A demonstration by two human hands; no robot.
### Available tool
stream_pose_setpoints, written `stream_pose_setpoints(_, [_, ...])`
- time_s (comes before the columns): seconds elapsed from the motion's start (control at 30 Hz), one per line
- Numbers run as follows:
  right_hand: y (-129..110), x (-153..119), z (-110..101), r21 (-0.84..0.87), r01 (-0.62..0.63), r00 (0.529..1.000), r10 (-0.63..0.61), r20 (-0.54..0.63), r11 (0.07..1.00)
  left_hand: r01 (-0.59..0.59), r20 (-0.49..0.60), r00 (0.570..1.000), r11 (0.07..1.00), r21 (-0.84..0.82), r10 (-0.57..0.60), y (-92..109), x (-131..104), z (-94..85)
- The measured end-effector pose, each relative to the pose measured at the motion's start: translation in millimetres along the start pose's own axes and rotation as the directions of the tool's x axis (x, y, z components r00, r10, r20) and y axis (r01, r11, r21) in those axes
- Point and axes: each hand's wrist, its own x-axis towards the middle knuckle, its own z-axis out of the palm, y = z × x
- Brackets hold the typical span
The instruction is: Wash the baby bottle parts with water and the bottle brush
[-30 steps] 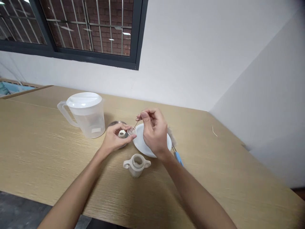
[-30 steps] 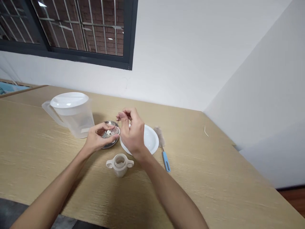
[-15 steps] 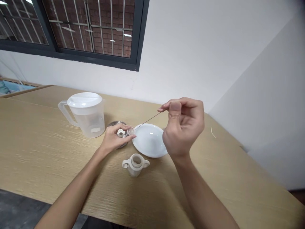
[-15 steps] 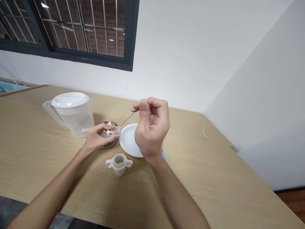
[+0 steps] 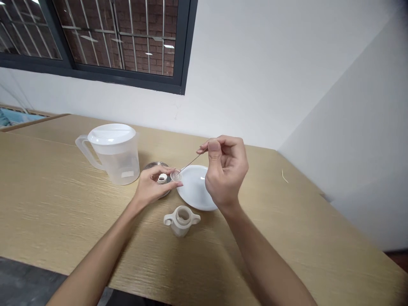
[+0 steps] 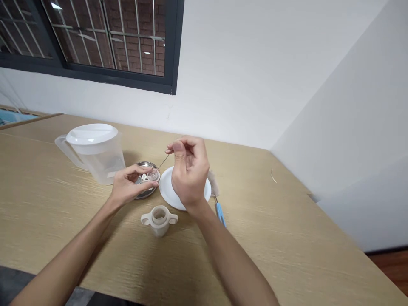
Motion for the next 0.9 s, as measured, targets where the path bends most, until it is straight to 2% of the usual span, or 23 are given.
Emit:
stream_pose_setpoints(0.17, [20, -12, 5, -0.017, -0.125, 0.989, 0.126, 0.075, 0.992, 0.033, -0.032, 0.999, 0.999, 0.010, -0.032, 1, -1, -1.2])
stream_pose_setpoints(0.33, [35, -21, 9, -0.031, -0.249, 0.948, 0.250, 0.197, 0.968, 0.063, -0.039, 0.997, 0.998, -0.015, -0.063, -2, 1, -0.8])
stream_pose_setpoints(0.43, [39, -24, 10, -0.086, -0.250, 0.930, 0.263, 0.258, 0.965, 0.069, -0.047, 0.996, 0.997, -0.046, -0.071, -3, 3, -0.5])
stream_pose_setpoints(0.67, [44, -31, 12, -0.243, -0.138, 0.878, 0.232, 0.418, 0.960, 0.119, -0.137, 0.981, 0.985, -0.124, -0.135, 1, 8, -1.6])
stream_pose_setpoints(0.8, [43, -32, 13, -0.256, -0.147, 0.872, 0.247, 0.422, 0.955, 0.140, -0.110, 0.983, 0.986, -0.094, -0.150, 1, 8, -1.6])
stream_pose_setpoints(0.9, [41, -28, 11, -0.234, -0.176, 0.891, 0.256, 0.376, 0.956, 0.139, -0.045, 0.989, 0.988, -0.072, -0.143, 1, 7, -1.4])
